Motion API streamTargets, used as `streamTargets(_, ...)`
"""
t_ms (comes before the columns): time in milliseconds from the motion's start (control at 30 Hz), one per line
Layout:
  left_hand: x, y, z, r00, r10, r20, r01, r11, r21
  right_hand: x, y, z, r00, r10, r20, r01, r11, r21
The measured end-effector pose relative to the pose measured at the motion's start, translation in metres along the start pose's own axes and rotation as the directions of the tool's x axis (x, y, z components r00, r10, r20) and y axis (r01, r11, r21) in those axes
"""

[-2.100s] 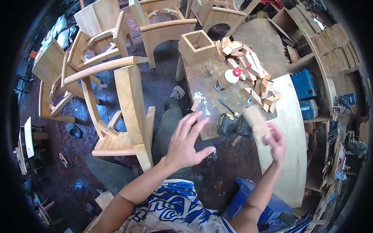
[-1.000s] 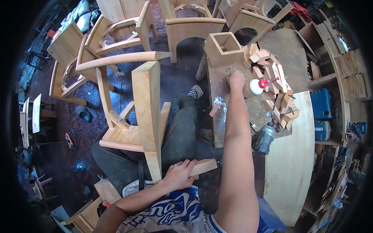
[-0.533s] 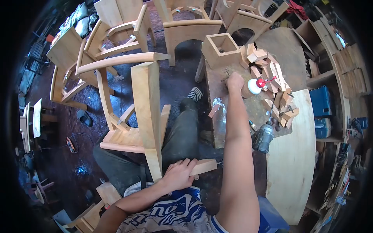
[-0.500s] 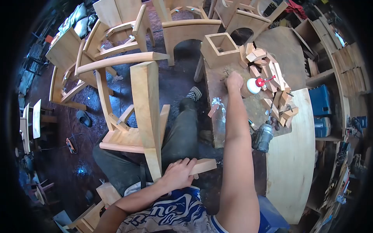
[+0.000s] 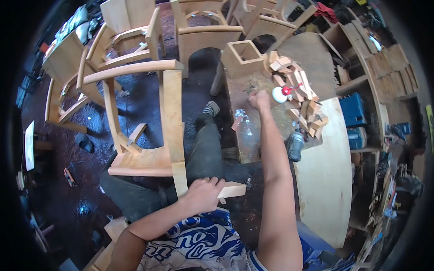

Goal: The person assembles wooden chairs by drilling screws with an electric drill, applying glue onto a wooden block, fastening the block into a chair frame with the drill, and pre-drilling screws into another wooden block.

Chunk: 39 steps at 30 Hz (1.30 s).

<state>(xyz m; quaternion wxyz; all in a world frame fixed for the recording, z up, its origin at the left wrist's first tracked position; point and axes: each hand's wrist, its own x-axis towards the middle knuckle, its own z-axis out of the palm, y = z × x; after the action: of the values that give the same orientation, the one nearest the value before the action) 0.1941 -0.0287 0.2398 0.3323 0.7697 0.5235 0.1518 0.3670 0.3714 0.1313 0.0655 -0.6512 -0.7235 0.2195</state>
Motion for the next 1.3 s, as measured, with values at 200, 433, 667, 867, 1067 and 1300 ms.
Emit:
streamTargets(200,0.001,-0.001,-0.014,0.996,0.064,0.055,-0.071,0.988,0.135,-0.112,-0.041,-0.045,0.989,0.025,0.144,-0.134,0.547,0.826)
streamTargets(433,0.003,0.013,-0.018,0.992,0.088,0.087,-0.107,0.964,0.245,-0.266,-0.075,-0.104,0.995,-0.077,0.066,-0.066,0.011,0.998)
streamTargets(667,0.003,0.024,-0.021,0.989,0.112,0.091,-0.132,0.959,0.251,-0.365,-0.049,-0.101,0.996,0.006,0.086,-0.085,-0.132,0.988)
streamTargets(867,0.018,0.032,-0.017,1.000,0.002,0.004,-0.003,0.984,0.176,-0.411,-0.004,-0.119,0.986,0.164,-0.039,0.056,-0.105,0.993)
streamTargets(1067,0.078,0.053,-0.033,0.993,-0.006,-0.122,0.019,0.993,0.112,-0.397,0.052,-0.143,0.790,0.489,-0.370,0.430,-0.013,0.903)
streamTargets(1300,0.154,0.010,-0.022,0.965,-0.263,-0.010,0.257,0.930,0.265,-0.312,0.133,-0.108,0.737,0.612,-0.286,0.359,0.005,0.933)
